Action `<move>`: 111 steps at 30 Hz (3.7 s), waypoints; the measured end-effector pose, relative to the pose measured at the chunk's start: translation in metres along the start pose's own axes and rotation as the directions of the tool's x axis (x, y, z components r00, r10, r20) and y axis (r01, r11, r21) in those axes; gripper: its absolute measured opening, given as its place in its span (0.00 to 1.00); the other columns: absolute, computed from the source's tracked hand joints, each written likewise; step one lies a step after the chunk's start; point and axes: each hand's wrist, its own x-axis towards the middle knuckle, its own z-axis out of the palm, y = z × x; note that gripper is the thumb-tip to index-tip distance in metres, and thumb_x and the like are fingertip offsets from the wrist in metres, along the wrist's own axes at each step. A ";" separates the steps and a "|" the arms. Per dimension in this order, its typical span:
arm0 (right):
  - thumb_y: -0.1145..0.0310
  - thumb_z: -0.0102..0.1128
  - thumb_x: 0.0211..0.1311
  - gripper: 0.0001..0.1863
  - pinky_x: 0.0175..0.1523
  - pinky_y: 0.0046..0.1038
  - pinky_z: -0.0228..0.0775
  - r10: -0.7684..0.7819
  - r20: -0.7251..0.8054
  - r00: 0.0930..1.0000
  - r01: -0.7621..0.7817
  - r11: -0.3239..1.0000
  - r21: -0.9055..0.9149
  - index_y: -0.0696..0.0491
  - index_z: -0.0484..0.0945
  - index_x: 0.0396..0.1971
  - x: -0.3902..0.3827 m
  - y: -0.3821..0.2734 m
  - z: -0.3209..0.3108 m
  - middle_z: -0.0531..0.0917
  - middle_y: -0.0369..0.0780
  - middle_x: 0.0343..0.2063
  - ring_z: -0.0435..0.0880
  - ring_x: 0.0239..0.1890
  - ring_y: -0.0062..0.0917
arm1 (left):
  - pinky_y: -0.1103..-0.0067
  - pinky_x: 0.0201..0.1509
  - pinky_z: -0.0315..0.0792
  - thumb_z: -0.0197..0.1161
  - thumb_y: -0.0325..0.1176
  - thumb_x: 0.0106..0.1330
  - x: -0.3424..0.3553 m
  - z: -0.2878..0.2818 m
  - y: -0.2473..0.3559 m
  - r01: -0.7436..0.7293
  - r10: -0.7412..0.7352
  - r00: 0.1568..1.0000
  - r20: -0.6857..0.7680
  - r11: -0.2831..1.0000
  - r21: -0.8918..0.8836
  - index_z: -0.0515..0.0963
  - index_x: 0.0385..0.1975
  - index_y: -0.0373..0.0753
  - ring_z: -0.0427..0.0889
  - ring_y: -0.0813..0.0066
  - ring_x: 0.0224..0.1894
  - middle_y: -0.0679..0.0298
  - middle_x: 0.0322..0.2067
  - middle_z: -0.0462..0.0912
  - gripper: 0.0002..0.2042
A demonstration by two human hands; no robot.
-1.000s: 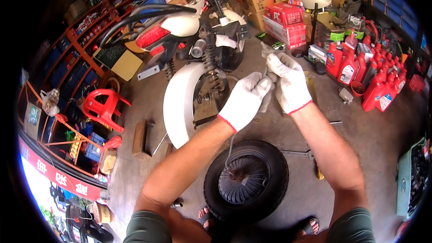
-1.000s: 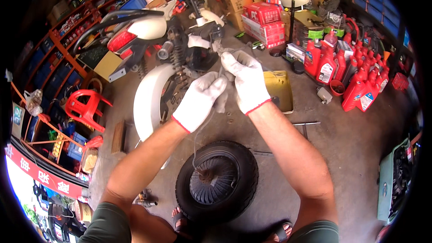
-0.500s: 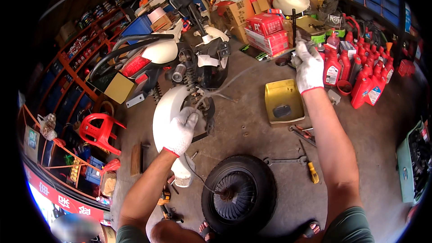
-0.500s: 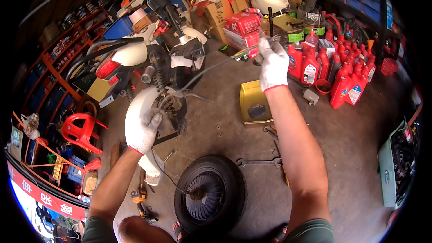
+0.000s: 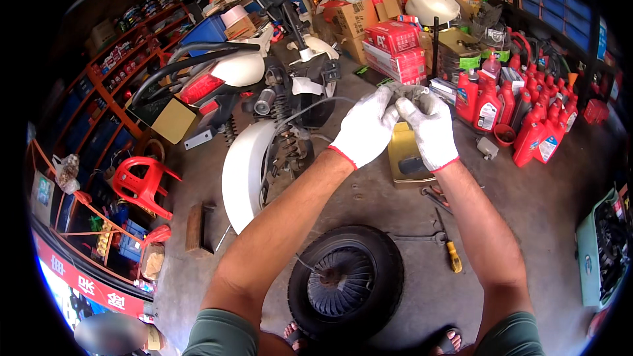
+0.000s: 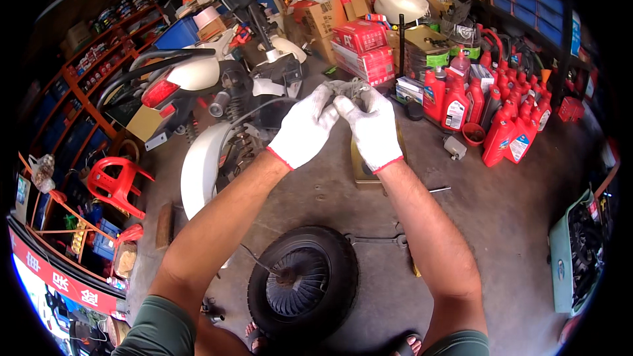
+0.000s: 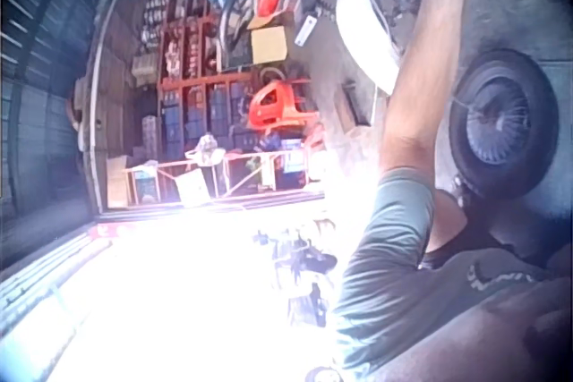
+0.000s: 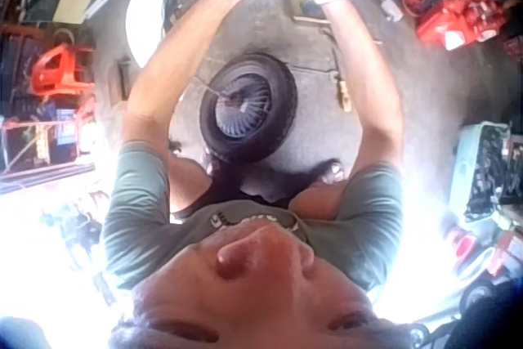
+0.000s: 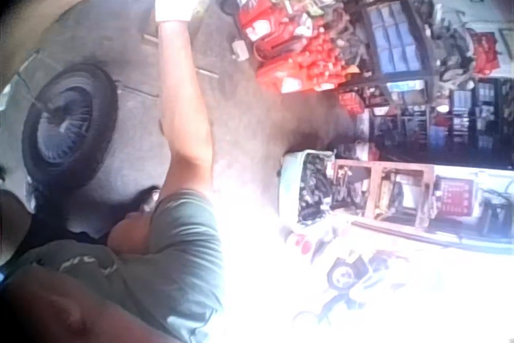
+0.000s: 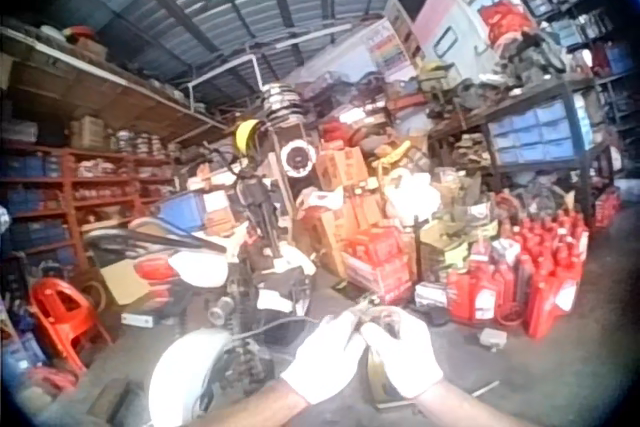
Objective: The person handles a motorcycle wheel and hub components by hand and with an impact wrench. They remove a nut and a washer from the axle and lift a brake assembly on the floor.
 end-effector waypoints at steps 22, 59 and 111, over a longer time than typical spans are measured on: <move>0.69 0.66 0.67 0.21 0.43 0.22 0.71 0.252 0.289 0.924 -0.305 0.940 0.155 0.61 0.78 0.57 -0.009 0.027 -0.054 0.84 0.35 0.39 0.78 0.37 0.17 | 0.74 0.42 0.75 0.60 0.30 0.73 -0.021 0.025 -0.016 0.244 -0.206 0.967 0.152 0.918 -0.313 0.77 0.43 0.33 0.82 0.73 0.35 0.61 0.32 0.82 0.07; 0.70 0.74 0.60 0.14 0.46 0.25 0.73 0.249 0.240 0.938 -0.120 0.886 -0.449 0.55 0.77 0.40 -0.011 0.041 -0.057 0.80 0.35 0.34 0.76 0.36 0.17 | 0.63 0.41 0.79 0.57 0.28 0.68 -0.041 0.005 -0.051 0.235 -0.273 0.948 0.164 0.946 0.222 0.78 0.41 0.36 0.87 0.51 0.33 0.49 0.28 0.84 0.06; 0.69 0.72 0.63 0.24 0.44 0.26 0.77 0.453 0.552 0.700 -0.491 0.867 -0.089 0.60 0.76 0.57 -0.019 0.075 -0.066 0.84 0.39 0.43 0.83 0.40 0.22 | 0.76 0.32 0.74 0.58 0.30 0.74 -0.076 0.037 -0.050 0.411 -0.346 0.885 0.313 0.895 -0.173 0.79 0.47 0.33 0.78 0.77 0.24 0.62 0.24 0.79 0.09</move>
